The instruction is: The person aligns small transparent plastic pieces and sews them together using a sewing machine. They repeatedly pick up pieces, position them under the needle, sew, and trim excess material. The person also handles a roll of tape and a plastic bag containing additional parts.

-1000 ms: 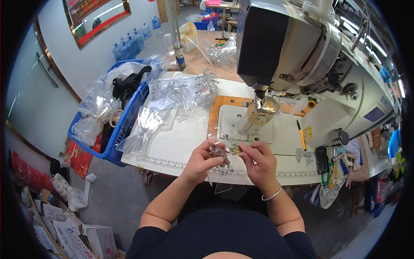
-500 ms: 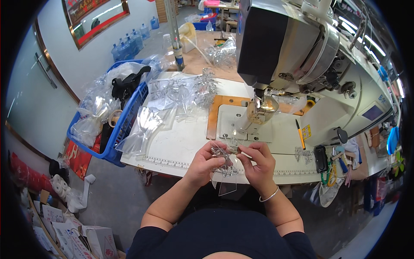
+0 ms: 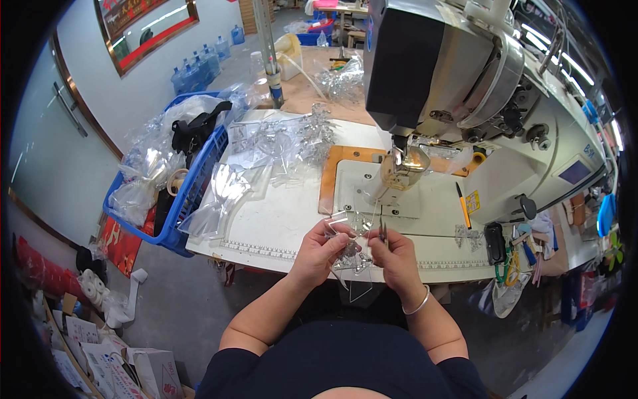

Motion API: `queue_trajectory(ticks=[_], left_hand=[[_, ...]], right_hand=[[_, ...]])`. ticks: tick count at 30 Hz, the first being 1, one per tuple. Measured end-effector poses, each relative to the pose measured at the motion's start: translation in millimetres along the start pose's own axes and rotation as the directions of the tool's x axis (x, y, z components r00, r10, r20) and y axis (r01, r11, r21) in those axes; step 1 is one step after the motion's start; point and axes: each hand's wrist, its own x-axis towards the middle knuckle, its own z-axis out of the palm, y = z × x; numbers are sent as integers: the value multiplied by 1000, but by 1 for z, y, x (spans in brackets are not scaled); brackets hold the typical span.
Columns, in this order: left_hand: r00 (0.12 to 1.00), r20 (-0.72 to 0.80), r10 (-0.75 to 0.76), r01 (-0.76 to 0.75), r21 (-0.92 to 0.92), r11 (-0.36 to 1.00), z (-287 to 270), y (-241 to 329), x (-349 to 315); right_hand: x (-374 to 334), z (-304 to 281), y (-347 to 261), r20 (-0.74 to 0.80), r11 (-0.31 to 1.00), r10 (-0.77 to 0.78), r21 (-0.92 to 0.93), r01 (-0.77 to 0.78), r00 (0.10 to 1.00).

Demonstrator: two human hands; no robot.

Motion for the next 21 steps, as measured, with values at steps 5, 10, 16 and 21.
queue_trajectory(ticks=[5,10,16,21], left_hand=[[989,-61,135,-124,158,980,-3,-14,1],[982,-104,159,-136,201,970,-1,-12,1],[985,-145,97,-60,242,968,-10,-14,1],[983,-135,-127,141,97,985,-9,-1,2]], right_hand=[[8,-3,6,47,996,1,-95,3,999],[11,-3,9,12,999,-15,-48,15,1000],[15,-3,15,-32,1000,-6,-19,5,999],[17,-5,11,-3,986,-53,-156,52,999]])
